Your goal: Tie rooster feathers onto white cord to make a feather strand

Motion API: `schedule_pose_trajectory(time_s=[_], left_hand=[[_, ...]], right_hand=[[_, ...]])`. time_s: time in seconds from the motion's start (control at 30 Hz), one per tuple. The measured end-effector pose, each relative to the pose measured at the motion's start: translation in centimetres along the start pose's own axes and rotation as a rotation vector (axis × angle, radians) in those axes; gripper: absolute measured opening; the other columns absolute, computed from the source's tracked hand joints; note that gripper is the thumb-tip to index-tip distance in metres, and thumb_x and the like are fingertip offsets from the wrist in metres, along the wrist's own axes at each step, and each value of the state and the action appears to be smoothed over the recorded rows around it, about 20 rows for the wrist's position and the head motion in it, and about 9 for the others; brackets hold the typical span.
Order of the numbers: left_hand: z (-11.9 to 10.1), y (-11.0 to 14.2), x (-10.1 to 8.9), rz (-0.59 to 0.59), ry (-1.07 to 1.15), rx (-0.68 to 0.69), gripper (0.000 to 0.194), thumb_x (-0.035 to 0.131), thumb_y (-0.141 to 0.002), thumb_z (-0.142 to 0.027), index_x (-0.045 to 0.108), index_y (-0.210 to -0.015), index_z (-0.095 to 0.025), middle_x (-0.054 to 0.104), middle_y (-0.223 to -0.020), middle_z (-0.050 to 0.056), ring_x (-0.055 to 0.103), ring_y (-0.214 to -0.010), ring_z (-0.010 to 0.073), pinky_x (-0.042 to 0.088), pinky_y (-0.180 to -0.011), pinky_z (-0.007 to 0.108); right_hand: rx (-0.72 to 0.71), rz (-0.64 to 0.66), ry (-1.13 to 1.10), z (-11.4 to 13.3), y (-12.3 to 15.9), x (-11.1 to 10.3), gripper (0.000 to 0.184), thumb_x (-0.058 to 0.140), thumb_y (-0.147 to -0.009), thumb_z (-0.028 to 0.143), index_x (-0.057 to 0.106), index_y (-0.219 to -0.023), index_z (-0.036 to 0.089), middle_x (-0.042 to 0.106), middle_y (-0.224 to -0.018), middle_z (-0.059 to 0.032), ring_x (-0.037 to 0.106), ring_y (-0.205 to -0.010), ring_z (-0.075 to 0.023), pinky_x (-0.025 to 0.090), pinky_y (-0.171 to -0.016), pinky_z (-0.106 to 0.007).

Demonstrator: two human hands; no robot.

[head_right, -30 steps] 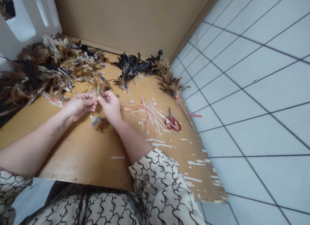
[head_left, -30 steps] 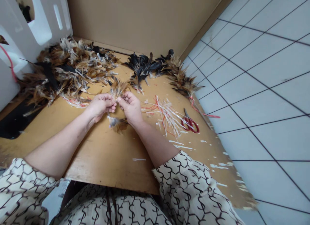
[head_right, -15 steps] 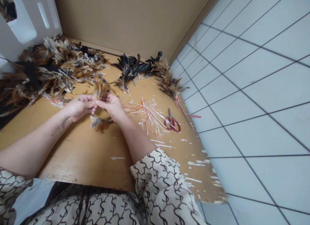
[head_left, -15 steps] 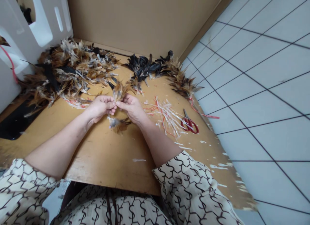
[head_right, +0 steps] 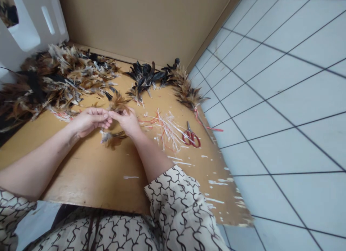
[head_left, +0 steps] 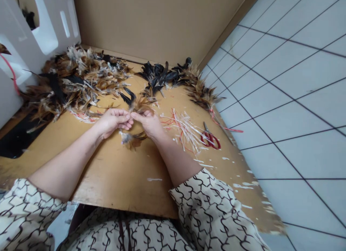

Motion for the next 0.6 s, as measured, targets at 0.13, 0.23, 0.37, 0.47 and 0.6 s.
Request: schedule_pose_trajectory(time_s=[0.13,0.23,0.37,0.47,0.6], left_hand=[[-0.3,0.1,0.1,-0.055,-0.003,0.055,0.020,0.079,-0.055,-0.021,0.066,-0.063,-0.009,0.066,-0.059,0.004,0.059,-0.051,0.0097,0.048,-0.055,0.021],[-0.2,0.1,0.1,-0.079,0.022,0.055,0.020,0.080,-0.051,-0.018,0.063,-0.058,-0.010,0.063,-0.052,0.002,0.055,-0.044,0.0078,0.045,-0.049,0.019],[-0.2,0.0,0.2,-0.067,0.077,0.051,0.017,0.077,-0.052,-0.015,0.061,-0.053,-0.011,0.060,-0.046,0.000,0.050,-0.039,0.0063,0.041,-0.043,0.018],[-0.2,0.0,0.3,-0.053,0.081,0.047,0.014,0.075,-0.054,-0.013,0.061,-0.052,-0.011,0.058,-0.046,0.001,0.048,-0.038,0.0060,0.039,-0.042,0.018],[0.0,0.1,0.3,-0.071,0.067,0.027,0.013,0.073,-0.057,-0.012,0.061,-0.053,-0.010,0.057,-0.045,0.001,0.047,-0.037,0.0059,0.037,-0.041,0.018]], right_hand=[[0.003,-0.074,-0.046,-0.2,0.0,-0.1,0.024,0.076,-0.050,0.031,0.058,-0.059,0.018,0.060,-0.062,0.0040,0.052,-0.060,-0.0096,0.044,-0.068,-0.027],[0.035,-0.078,-0.097,-0.3,0.2,0.3,0.027,0.077,-0.048,0.034,0.059,-0.060,0.018,0.060,-0.062,0.0035,0.053,-0.061,-0.0102,0.045,-0.069,-0.028],[0.065,-0.028,-0.163,-0.2,0.5,1.0,0.028,0.078,-0.049,0.036,0.057,-0.057,0.018,0.058,-0.057,0.0036,0.053,-0.060,-0.0111,0.045,-0.067,-0.028],[0.069,-0.005,-0.205,-0.2,0.5,1.3,0.029,0.079,-0.048,0.034,0.057,-0.057,0.018,0.058,-0.056,0.0041,0.053,-0.059,-0.0105,0.045,-0.066,-0.028],[0.055,-0.001,-0.262,0.0,0.5,1.2,0.029,0.082,-0.045,0.032,0.060,-0.060,0.018,0.061,-0.061,0.0047,0.054,-0.059,-0.0093,0.046,-0.068,-0.027]])
Point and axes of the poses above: each hand's wrist, its own y-axis away from the middle knuckle, its own x-axis out of the palm, z = x × y, the point moved 7 cm from there along -y, towards the middle knuckle
